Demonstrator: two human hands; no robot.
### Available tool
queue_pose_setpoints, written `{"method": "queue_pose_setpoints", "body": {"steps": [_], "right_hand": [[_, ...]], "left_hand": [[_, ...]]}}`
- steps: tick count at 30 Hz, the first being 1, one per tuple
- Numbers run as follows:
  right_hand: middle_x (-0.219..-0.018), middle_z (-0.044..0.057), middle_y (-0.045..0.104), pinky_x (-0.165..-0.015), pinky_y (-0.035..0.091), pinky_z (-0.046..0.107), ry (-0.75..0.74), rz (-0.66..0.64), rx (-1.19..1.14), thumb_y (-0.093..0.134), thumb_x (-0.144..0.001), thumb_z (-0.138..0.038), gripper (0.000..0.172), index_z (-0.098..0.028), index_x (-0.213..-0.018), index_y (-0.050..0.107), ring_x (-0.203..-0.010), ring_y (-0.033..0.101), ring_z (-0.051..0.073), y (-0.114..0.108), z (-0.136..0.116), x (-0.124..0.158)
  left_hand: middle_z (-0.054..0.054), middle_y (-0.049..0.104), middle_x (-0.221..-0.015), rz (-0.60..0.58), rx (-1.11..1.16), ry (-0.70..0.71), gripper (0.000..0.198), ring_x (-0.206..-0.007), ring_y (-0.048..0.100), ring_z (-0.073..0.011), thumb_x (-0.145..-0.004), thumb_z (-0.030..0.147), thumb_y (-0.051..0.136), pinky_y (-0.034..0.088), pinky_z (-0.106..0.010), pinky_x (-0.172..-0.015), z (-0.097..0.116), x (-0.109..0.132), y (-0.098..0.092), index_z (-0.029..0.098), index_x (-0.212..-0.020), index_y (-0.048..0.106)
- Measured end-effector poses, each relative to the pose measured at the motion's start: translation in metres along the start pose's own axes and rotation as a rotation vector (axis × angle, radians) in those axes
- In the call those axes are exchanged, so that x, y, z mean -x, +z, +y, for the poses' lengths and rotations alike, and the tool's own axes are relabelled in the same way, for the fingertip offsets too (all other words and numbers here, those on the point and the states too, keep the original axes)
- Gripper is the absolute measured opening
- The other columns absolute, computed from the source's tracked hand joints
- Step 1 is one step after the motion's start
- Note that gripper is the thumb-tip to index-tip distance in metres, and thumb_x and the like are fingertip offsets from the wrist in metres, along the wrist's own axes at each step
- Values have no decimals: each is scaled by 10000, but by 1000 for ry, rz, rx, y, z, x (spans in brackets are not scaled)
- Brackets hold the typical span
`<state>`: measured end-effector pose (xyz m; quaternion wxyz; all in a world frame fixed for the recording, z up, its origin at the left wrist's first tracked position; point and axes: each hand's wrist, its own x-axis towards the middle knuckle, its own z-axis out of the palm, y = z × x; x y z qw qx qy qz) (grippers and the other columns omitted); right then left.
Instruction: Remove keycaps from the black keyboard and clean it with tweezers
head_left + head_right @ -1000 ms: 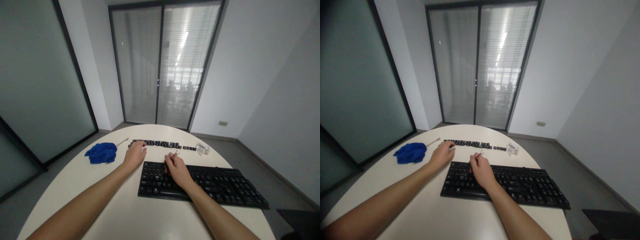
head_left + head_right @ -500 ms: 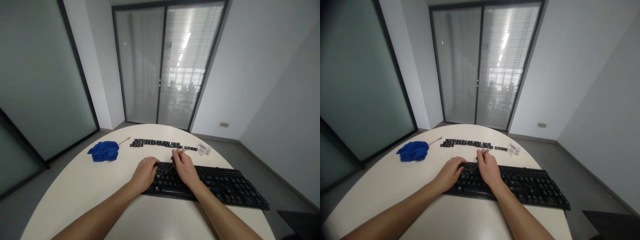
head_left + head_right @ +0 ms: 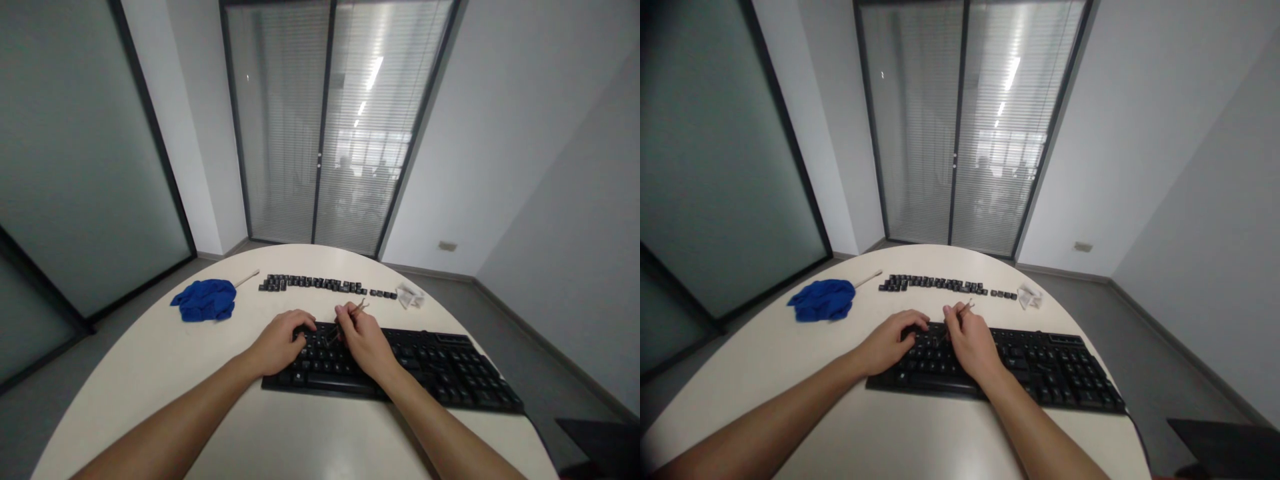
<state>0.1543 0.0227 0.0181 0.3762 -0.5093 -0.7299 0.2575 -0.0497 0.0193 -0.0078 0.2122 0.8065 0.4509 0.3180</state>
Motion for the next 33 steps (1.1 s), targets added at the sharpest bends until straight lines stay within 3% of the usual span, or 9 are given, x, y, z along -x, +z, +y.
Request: {"method": "queue_pose_setpoints", "body": {"steps": [11, 33], "right_hand": [[-491, -50, 569, -582, 402, 257, 44, -61, -68, 409, -964, -496, 339, -231, -770, 494, -482, 557, 156, 8, 3, 0], [-614, -12, 621, -590, 448, 259, -48, -148, -210, 356, -970, -562, 445, -183, -927, 586, -535, 567, 137, 7, 5, 2]], "left_hand": [[-14, 690, -1102, 60, -46, -4, 178, -1069, 604, -220, -777, 139, 594, 400, -404, -1019, 1, -2, 3, 251, -890, 673], [5, 690, -1093, 64, -14, 43, 143, -1049, 613, -212, -794, 156, 614, 399, -412, -1007, 0, -2, 2, 254, -880, 671]]}}
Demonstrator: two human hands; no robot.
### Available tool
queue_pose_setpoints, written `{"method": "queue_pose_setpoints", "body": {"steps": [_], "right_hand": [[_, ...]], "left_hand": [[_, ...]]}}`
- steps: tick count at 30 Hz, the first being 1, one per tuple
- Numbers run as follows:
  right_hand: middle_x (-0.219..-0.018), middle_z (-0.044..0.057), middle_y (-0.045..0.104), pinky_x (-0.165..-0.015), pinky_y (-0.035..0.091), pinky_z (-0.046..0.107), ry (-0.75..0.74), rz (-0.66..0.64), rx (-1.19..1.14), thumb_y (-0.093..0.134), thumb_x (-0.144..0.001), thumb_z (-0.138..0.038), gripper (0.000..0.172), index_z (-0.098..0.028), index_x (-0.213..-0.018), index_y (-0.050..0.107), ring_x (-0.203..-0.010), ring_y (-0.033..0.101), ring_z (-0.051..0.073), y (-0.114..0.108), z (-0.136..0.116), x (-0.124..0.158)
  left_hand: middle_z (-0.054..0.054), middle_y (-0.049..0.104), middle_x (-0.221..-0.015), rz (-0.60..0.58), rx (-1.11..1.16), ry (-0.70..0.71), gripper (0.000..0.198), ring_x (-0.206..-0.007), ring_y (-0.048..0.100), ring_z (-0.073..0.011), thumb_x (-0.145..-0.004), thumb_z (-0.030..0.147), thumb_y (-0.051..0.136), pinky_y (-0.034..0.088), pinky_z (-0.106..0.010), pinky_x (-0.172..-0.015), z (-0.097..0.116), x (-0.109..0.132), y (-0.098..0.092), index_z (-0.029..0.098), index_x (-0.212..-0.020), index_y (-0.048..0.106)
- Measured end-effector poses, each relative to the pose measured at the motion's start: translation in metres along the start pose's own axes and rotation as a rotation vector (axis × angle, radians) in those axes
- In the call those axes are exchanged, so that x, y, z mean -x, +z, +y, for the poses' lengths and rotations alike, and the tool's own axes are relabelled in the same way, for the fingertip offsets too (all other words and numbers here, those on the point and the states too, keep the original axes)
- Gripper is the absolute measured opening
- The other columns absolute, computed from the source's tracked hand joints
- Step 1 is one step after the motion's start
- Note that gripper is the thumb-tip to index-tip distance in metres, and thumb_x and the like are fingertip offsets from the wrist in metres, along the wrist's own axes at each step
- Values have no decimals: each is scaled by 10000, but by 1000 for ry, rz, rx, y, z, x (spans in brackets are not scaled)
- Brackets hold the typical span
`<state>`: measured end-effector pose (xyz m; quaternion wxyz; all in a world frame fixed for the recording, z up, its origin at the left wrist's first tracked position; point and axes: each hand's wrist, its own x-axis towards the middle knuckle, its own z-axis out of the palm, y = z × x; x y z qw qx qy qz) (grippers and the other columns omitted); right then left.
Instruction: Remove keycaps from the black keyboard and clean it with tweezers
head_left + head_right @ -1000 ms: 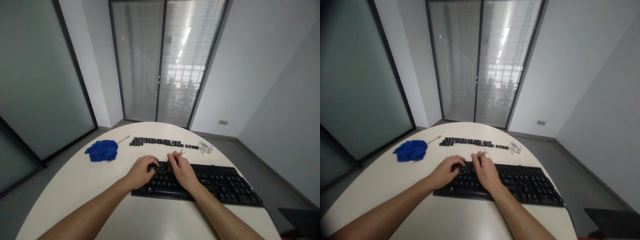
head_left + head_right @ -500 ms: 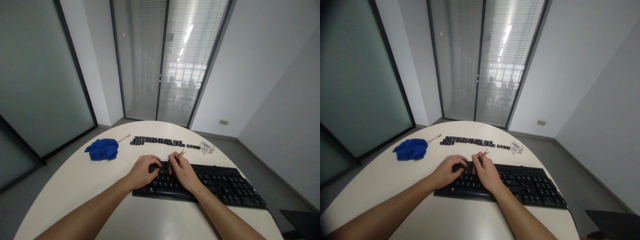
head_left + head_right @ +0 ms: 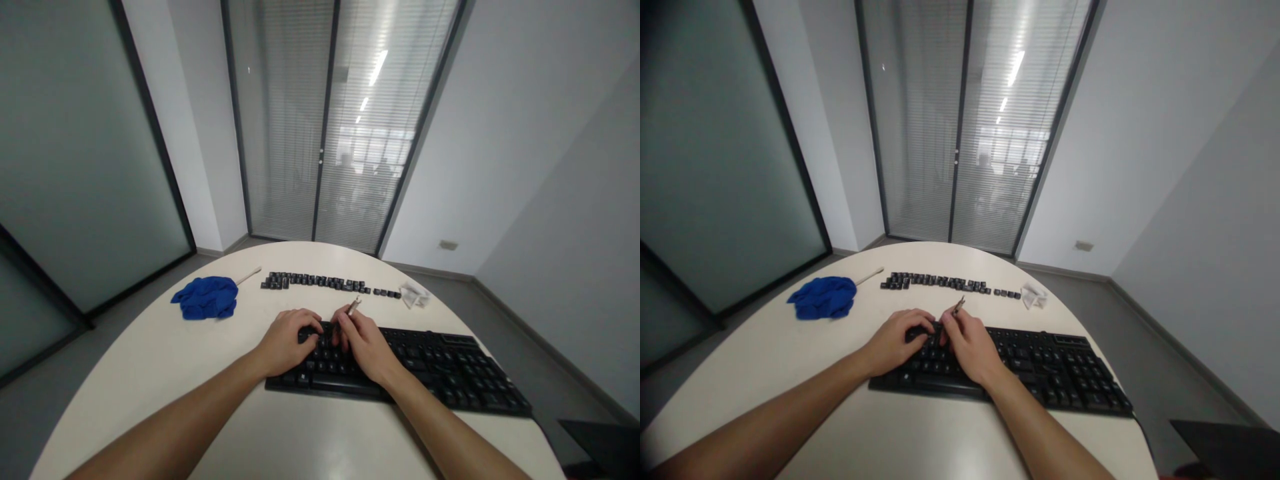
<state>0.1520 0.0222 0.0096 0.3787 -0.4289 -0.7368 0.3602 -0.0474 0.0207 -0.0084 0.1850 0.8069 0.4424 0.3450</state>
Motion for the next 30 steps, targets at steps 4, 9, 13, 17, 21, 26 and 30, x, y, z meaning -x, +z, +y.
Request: {"method": "queue_pose_setpoints", "body": {"steps": [4, 9, 13, 17, 21, 26, 30], "right_hand": [[-645, -5, 620, -554, 435, 245, 7, 0, 19, 395, -961, -552, 447, -174, -945, 633, -532, 546, 127, 0, -1, -1], [-705, 5, 636, -571, 440, 239, -45, -9, 49, 447, -955, -508, 405, -177, -960, 681, -565, 549, 121, -1, -1, -1], [-802, 30, 682, -617, 453, 259, -94, 11, 89, 468, -956, -461, 362, -192, -1004, 705, -635, 578, 140, -1, -2, -1], [-873, 46, 680, -627, 454, 269, -133, 80, 121, 548, -918, -424, 304, -201, -1070, 688, -678, 576, 151, -4, -7, -1], [-856, 29, 650, -592, 449, 253, -128, 131, 56, 592, -890, -406, 308, -205, -1120, 637, -654, 557, 136, -10, -11, 0], [-900, 33, 645, -616, 449, 257, -131, 176, 1, 511, -941, -410, 289, -218, -1138, 598, -674, 548, 131, -18, -11, 1], [-830, 15, 636, -634, 454, 254, -149, 169, -55, 542, -932, -399, 261, -223, -1125, 537, -703, 569, 139, -17, -9, 2]], "left_hand": [[5, 692, -1092, -9, 9, -3, 139, -1043, 614, -213, -791, 159, 617, 395, -401, -1003, 1, 0, 0, 253, -881, 668], [12, 692, -1094, -10, 12, -13, 163, -1045, 612, -208, -780, 134, 598, 385, -395, -1006, 2, 0, -1, 250, -875, 660], [8, 694, -1084, -12, 4, -11, 184, -1049, 612, -212, -772, 128, 587, 391, -394, -1006, 1, 0, -1, 250, -883, 666], [17, 692, -1085, 5, 3, -2, 185, -1050, 613, -205, -773, 129, 590, 399, -381, -1007, -2, 0, 1, 255, -881, 671], [16, 690, -1099, 2, 7, -11, 191, -1058, 612, -205, -781, 129, 587, 396, -385, -1010, -3, 1, 2, 259, -891, 673], [9, 694, -1100, -6, 6, -24, 179, -1063, 613, -212, -793, 134, 580, 388, -409, -1014, -1, 0, 1, 259, -879, 675], [6, 696, -1095, -6, 5, -22, 181, -1049, 618, -209, -793, 134, 585, 393, -408, -1016, -1, 0, 1, 258, -883, 683]]}}
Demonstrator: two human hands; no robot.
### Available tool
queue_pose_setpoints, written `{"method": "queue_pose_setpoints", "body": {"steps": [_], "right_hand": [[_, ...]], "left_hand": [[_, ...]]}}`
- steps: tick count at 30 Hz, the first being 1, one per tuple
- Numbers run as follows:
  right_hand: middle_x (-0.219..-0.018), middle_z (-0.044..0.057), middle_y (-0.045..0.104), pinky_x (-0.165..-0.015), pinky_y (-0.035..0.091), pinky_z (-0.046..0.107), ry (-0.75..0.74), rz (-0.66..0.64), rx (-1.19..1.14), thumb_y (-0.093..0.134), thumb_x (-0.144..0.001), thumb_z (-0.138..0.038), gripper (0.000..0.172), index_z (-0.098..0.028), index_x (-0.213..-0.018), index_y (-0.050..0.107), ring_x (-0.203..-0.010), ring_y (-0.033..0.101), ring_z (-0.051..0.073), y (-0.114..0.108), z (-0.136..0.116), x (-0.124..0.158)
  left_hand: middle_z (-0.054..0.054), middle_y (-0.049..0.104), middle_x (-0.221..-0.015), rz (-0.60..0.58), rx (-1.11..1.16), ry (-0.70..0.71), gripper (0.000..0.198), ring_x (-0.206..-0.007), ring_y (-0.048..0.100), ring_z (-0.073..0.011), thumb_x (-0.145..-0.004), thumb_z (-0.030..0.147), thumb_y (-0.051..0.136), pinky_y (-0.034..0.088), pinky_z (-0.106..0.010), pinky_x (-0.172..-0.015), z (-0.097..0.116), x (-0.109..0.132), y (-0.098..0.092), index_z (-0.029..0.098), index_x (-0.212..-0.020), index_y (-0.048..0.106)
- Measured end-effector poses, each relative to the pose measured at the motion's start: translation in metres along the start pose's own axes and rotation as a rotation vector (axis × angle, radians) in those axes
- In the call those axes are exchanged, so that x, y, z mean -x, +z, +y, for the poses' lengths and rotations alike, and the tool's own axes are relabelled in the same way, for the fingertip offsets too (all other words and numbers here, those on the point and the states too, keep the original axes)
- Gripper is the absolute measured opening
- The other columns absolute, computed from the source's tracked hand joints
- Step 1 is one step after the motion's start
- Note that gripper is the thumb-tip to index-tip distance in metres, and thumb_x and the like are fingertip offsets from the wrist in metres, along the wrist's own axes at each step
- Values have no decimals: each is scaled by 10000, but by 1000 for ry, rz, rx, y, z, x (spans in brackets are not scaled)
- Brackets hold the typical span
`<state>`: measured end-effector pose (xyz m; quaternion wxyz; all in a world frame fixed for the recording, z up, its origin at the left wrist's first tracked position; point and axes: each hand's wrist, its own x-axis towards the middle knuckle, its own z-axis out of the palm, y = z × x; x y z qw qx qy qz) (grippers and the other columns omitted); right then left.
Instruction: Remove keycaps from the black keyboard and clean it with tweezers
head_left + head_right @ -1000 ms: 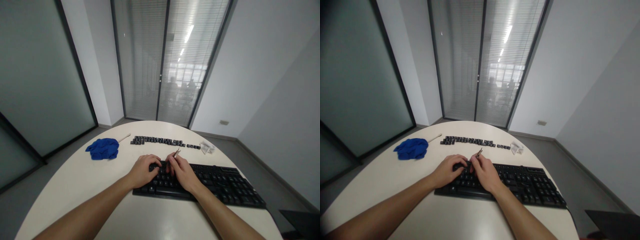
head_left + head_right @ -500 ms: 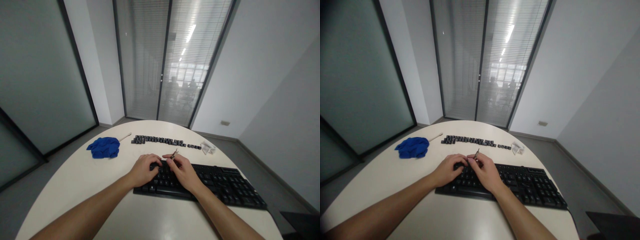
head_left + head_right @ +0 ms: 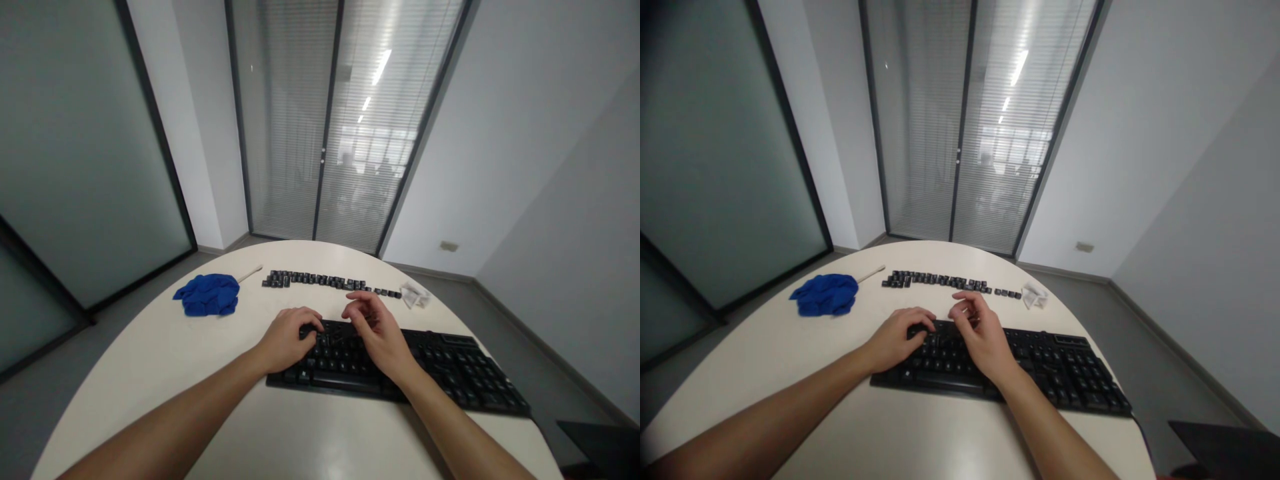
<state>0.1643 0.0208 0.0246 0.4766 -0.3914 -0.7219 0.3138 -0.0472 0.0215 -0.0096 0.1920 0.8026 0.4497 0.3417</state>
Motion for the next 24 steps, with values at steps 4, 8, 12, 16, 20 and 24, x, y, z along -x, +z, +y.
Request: {"method": "queue_pose_setpoints", "body": {"steps": [4, 8, 12, 16, 20, 24], "right_hand": [[-803, 2, 621, -631, 480, 257, -18, -12, -67, 585, -909, -404, 275, -229, -1105, 504, -669, 573, 134, 4, 1, 2], [-851, 25, 644, -680, 513, 278, -37, -53, -113, 538, -939, -403, 247, -228, -1113, 522, -737, 612, 148, 5, 3, 4], [-895, 51, 671, -708, 531, 299, -33, -70, -106, 476, -969, -406, 255, -225, -1138, 535, -798, 638, 165, 3, 5, 4], [-910, 64, 688, -706, 533, 306, -27, -58, -94, 464, -972, -419, 244, -216, -1078, 549, -802, 649, 173, 4, 7, 3], [-921, 60, 694, -710, 532, 300, -27, -72, -107, 471, -972, -404, 212, -214, -1024, 551, -758, 637, 157, 7, 6, 3], [-915, 56, 697, -698, 529, 294, -27, -80, -104, 477, -969, -404, 209, -211, -991, 555, -715, 626, 147, 8, 3, 3]], "left_hand": [[7, 695, -1096, 0, -2, 0, 177, -1051, 618, -207, -793, 135, 584, 389, -406, -1023, 0, 0, 0, 256, -880, 681], [-3, 695, -1089, -1, -1, 2, 183, -1051, 616, -207, -791, 131, 572, 395, -401, -1019, 1, 1, -1, 249, -879, 680], [-3, 696, -1080, 3, 1, 6, 176, -1043, 619, -209, -795, 132, 570, 399, -409, -1017, 2, 0, -1, 247, -871, 679], [-3, 698, -1073, 4, 3, 13, 178, -1038, 623, -209, -793, 126, 574, 410, -407, -1009, 1, 0, -1, 249, -866, 681], [5, 700, -1075, 8, -2, 14, 175, -1035, 625, -206, -792, 128, 584, 417, -396, -1004, 0, 0, 0, 251, -866, 684], [7, 699, -1078, 4, -10, 8, 182, -1027, 627, -207, -792, 131, 583, 417, -396, -1006, -1, 0, 0, 254, -872, 691]]}}
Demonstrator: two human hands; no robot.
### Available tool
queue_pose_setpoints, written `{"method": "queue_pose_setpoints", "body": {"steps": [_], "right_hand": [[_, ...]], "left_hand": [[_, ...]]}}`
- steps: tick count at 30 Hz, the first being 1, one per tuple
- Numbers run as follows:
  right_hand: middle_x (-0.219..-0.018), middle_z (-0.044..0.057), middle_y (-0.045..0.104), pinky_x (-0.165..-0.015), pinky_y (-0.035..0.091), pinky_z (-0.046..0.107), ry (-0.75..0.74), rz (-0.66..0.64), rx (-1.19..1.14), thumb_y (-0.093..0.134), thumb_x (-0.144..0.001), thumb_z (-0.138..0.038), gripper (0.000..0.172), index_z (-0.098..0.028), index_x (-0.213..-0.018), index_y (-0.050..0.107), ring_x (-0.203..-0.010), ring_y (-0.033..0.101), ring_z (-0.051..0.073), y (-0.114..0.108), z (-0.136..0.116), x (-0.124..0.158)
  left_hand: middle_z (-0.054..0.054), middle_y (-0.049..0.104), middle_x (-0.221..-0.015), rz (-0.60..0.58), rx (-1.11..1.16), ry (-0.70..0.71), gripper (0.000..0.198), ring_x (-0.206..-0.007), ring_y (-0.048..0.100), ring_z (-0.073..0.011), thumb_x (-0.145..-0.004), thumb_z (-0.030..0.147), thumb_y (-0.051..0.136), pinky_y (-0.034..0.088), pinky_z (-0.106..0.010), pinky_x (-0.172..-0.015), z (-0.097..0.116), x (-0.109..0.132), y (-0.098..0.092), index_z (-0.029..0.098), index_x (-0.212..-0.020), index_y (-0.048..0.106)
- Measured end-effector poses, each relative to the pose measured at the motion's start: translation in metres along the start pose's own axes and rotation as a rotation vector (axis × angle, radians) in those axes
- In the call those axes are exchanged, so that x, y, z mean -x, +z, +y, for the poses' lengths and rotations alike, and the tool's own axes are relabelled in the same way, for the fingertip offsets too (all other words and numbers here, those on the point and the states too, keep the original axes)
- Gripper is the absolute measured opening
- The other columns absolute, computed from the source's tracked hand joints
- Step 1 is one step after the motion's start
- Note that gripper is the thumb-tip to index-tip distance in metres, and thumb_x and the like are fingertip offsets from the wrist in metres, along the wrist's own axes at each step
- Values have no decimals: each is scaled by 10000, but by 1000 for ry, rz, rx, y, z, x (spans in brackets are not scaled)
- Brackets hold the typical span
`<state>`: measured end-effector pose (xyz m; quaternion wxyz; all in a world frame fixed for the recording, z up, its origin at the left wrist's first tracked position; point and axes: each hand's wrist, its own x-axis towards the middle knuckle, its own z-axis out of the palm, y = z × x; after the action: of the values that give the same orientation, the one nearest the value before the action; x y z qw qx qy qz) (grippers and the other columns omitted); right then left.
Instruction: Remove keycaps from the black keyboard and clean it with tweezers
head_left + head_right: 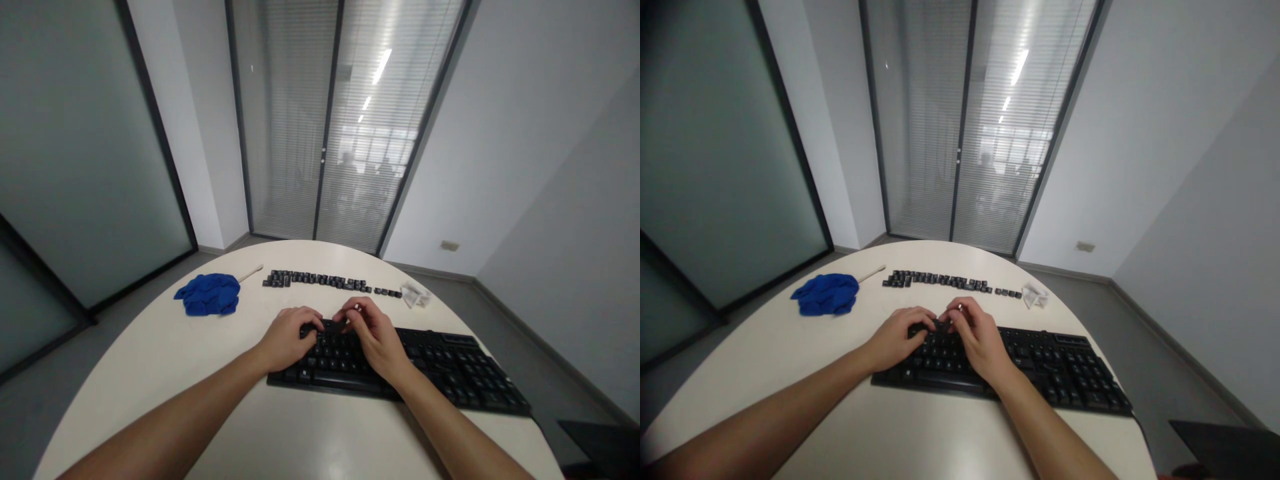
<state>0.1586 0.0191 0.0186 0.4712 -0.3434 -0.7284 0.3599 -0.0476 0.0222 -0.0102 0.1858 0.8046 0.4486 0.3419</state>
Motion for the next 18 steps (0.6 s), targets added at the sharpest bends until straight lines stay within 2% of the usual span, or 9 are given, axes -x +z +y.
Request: {"method": "queue_pose_setpoints", "body": {"steps": [18], "right_hand": [[-909, 63, 714, -694, 530, 290, 24, -3, 20, 492, -952, -448, 242, -216, -937, 559, -733, 647, 167, 0, -3, -2]], "left_hand": [[-4, 703, -1086, -4, 23, -8, 176, -1043, 625, -213, -798, 134, 575, 407, -416, -1028, 2, 0, -1, 250, -869, 686]]}}
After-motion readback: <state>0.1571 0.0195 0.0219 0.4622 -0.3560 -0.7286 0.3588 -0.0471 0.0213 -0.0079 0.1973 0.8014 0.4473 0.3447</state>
